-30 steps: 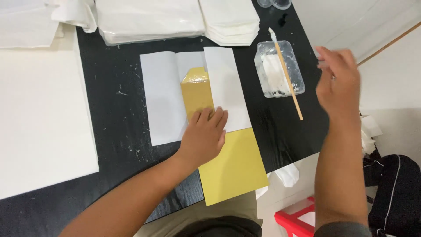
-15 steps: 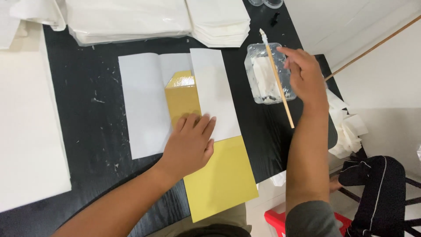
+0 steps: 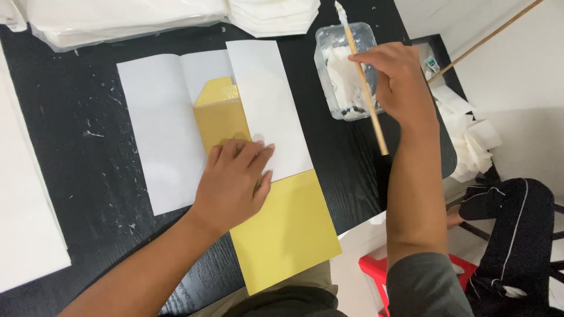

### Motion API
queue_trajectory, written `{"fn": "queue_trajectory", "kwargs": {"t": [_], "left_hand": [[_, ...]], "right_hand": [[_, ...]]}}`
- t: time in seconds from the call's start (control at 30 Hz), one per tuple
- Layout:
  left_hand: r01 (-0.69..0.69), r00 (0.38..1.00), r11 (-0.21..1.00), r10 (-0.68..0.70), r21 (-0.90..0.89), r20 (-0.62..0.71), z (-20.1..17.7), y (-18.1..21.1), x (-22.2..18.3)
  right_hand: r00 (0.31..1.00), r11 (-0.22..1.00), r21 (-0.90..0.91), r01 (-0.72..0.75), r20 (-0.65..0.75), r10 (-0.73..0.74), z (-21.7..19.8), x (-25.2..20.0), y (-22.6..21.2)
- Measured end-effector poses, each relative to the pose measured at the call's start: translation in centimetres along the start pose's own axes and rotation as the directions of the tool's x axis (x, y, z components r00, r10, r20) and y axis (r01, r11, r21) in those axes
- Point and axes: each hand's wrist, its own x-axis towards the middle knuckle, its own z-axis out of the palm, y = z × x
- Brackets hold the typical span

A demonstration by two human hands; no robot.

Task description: Folding paper templates and applying glue with a brush to assemble bags

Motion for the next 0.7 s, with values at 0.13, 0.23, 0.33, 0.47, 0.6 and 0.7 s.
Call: {"fn": "queue_trajectory", "kwargs": {"t": [0.13, 0.23, 0.33, 0.47, 0.6, 0.7], "left_hand": [[-0.006, 1.0, 0.999, 0.007, 0.037, -0.017, 0.0, 0.1, -0.1], [0.0, 1.0, 1.0, 0.0, 0.013, -0.03, 0.0, 0.1, -0.1], [-0.016, 0.999, 0.999, 0.018, 0.046, -0.041, -0.2, 0.1, -0.2], [-0.018, 0.999, 0.998, 0.019, 0.06, -0.028, -0.3, 0.1, 0.0], [-0.031, 0.999, 0.996, 0.034, 0.088, -0.03, -0.2, 0.2, -0.2], [-0.041, 0.999, 0.994, 0.044, 0.104, -0.026, -0.2, 0.2, -0.1]], "right_hand": [[1.0, 1.0, -0.025, -0.007, -0.003, 0.007, 0.4, -0.4, 0.3], [1.0, 0.999, -0.048, -0.006, -0.006, 0.006, 0.5, -0.1, 0.1], [0.999, 0.996, -0.083, -0.02, -0.041, 0.016, 0.6, 0.1, 0.1], [0.915, 0.985, 0.041, 0.167, -0.379, -0.139, 0.6, 0.1, 1.0], [0.696, 0.978, 0.019, 0.207, -0.706, -0.133, 0.5, 0.7, 0.2], [0.668, 0.947, 0.202, 0.25, -0.744, -0.017, 0.6, 1.5, -0.1]]}}
